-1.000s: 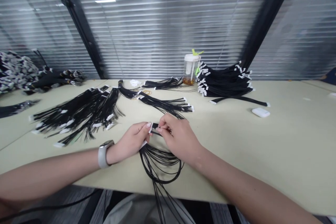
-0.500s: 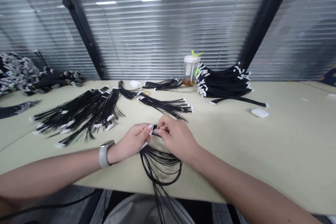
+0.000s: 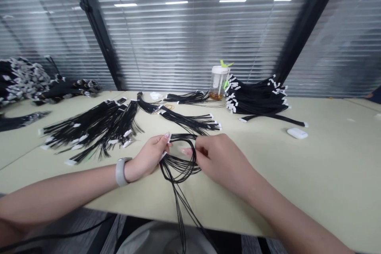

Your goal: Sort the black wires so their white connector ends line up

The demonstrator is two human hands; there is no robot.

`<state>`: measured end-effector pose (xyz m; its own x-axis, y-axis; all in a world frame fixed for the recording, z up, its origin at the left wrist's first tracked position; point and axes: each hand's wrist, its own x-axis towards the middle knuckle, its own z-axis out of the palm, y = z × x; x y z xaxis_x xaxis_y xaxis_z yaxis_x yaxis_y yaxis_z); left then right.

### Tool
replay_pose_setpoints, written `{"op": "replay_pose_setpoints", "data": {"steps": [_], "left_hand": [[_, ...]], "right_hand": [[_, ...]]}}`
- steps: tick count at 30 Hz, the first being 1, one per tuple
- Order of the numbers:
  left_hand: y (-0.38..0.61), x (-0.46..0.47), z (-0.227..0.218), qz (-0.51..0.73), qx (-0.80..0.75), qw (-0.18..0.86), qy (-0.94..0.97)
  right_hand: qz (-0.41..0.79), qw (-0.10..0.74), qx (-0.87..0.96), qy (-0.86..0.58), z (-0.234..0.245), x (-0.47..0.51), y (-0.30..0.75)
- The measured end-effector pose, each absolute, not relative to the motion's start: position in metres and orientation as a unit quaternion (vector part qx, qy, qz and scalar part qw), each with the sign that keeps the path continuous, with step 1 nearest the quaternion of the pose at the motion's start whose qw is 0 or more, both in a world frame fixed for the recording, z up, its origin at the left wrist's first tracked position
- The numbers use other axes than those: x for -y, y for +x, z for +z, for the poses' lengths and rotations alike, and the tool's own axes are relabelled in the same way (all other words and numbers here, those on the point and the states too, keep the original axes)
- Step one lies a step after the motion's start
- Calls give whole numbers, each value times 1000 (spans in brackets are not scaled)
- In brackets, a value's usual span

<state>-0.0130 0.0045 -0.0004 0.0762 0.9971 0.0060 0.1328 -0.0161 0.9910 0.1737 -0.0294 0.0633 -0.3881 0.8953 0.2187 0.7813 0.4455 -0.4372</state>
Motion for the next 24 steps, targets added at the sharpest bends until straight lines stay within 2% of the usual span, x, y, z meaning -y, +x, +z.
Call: {"op": "replay_pose_setpoints", "data": {"steps": [3, 5, 12, 18, 24], "left_hand": [[-13, -5, -2, 457, -511, 476, 551], [-14, -5, -3, 457, -513, 466, 558], [-16, -4, -2, 446, -526, 458, 561], [-15, -2, 0, 450, -518, 438, 581], [-16, -1, 2, 438, -522, 444, 581]], "right_hand": [[328, 87, 813, -473, 58, 34, 170], [394, 65, 804, -440, 48, 34, 164], [339, 177, 834, -397, 16, 26, 145], [333, 214, 825, -403, 8, 24, 141], [341, 205, 823, -405, 11, 27, 140]]}}
